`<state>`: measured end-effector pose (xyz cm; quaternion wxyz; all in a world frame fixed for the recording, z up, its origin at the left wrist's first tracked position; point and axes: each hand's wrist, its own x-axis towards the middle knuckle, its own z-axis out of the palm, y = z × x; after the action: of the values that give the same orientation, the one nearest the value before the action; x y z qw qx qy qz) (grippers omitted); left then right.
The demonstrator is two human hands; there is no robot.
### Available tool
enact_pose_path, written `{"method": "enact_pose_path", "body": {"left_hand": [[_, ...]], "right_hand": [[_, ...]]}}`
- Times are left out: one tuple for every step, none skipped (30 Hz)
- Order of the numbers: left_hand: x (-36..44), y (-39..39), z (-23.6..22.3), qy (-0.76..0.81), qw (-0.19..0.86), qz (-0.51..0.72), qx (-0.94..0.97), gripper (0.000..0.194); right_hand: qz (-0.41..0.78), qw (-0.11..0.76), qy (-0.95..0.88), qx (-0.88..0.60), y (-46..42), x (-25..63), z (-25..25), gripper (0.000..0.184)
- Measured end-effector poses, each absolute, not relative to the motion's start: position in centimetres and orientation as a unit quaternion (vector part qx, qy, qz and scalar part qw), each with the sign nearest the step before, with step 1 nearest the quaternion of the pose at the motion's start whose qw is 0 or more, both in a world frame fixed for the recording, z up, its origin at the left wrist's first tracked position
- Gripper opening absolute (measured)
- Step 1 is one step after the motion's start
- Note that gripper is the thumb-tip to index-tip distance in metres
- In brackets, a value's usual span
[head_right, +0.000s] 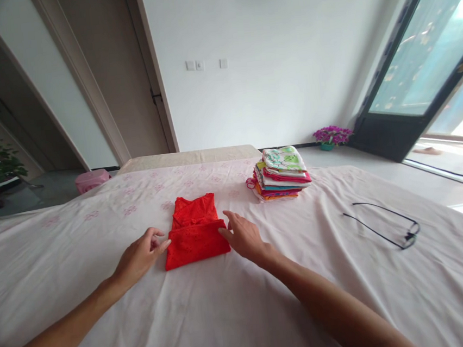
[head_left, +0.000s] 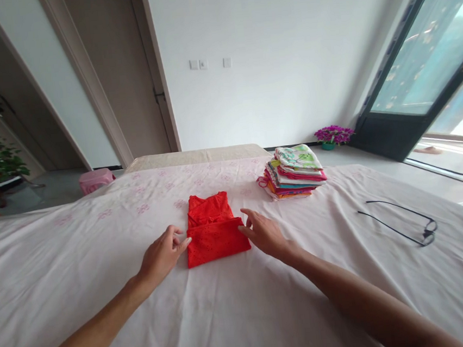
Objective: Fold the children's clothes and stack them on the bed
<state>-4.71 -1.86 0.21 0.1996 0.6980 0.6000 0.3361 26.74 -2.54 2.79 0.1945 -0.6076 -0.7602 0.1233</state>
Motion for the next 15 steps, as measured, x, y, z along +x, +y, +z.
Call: {"method": "enact_pose_path", "body": {"left_hand": [[-5.1, -2.7, 0.3, 0.564, 0.151, 0.339, 0.738, 0.035], [-5.4, -3.5, 0.3, 0.522, 0.122, 0.328, 0.778, 0.041], [-5.6, -4.2, 0.2, 0.481, 0.101, 0.306, 0.816, 0.045], [-5.6, -4.9, -0.1, 0.444, 0.081, 0.281, 0.847, 0.047], [-5.5, -5.3, -0.4, 0.416, 0.058, 0.257, 0.87, 0.048], [-5.3, -5.4, -0.7, 0.397, 0.031, 0.242, 0.885, 0.048], [-4.9, -5.4, -1.1, 0.386, 0.003, 0.234, 0.892, 0.046], [-4.6, -5.0, -1.5, 0.38, -0.02, 0.23, 0.896, 0.044], [-4.3, -4.6, -1.7, 0.376, -0.036, 0.228, 0.897, 0.042], [-4.0, -4.0, -1.9, 0.374, -0.043, 0.228, 0.898, 0.039], [-3.8, -3.4, -1.9, 0.373, -0.044, 0.23, 0.898, 0.037], [-3.8, -3.0, -1.7, 0.374, -0.039, 0.236, 0.896, 0.034], [-3.8, -2.7, -1.5, 0.375, -0.03, 0.248, 0.893, 0.033], [-4.0, -2.7, -1.2, 0.377, -0.019, 0.263, 0.888, 0.032], [-4.3, -2.9, -0.8, 0.378, -0.005, 0.28, 0.883, 0.031]], "right_hand": [[0.105, 0.205, -0.792, -0.566, -3.3, 27.2, 3.1, 0.046], [0.092, 0.203, -0.828, -0.515, -4.1, 27.5, 3.3, 0.042], [0.083, 0.189, -0.862, -0.464, -4.8, 27.8, 3.5, 0.039], [0.077, 0.169, -0.888, -0.42, -5.3, 28.0, 3.6, 0.039], [0.071, 0.149, -0.907, -0.388, -5.6, 28.0, 3.6, 0.04], [0.063, 0.132, -0.918, -0.369, -5.7, 27.8, 3.5, 0.041], [0.052, 0.118, -0.923, -0.363, -5.6, 27.5, 3.4, 0.04], [0.041, 0.107, -0.924, -0.365, -5.3, 27.2, 3.2, 0.036], [0.029, 0.098, -0.923, -0.371, -4.8, 26.8, 2.9, 0.032], [0.019, 0.094, -0.92, -0.381, -4.3, 26.4, 2.7, 0.029], [0.011, 0.095, -0.916, -0.39, -3.8, 26.2, 2.6, 0.027], [0.008, 0.103, -0.912, -0.397, -3.3, 26.0, 2.5, 0.026], [0.009, 0.12, -0.91, -0.397, -3.0, 26.0, 2.6, 0.025], [0.015, 0.144, -0.911, -0.387, -2.9, 26.1, 2.7, 0.025], [0.025, 0.173, -0.914, -0.367, -3.1, 26.4, 2.9, 0.024]]}}
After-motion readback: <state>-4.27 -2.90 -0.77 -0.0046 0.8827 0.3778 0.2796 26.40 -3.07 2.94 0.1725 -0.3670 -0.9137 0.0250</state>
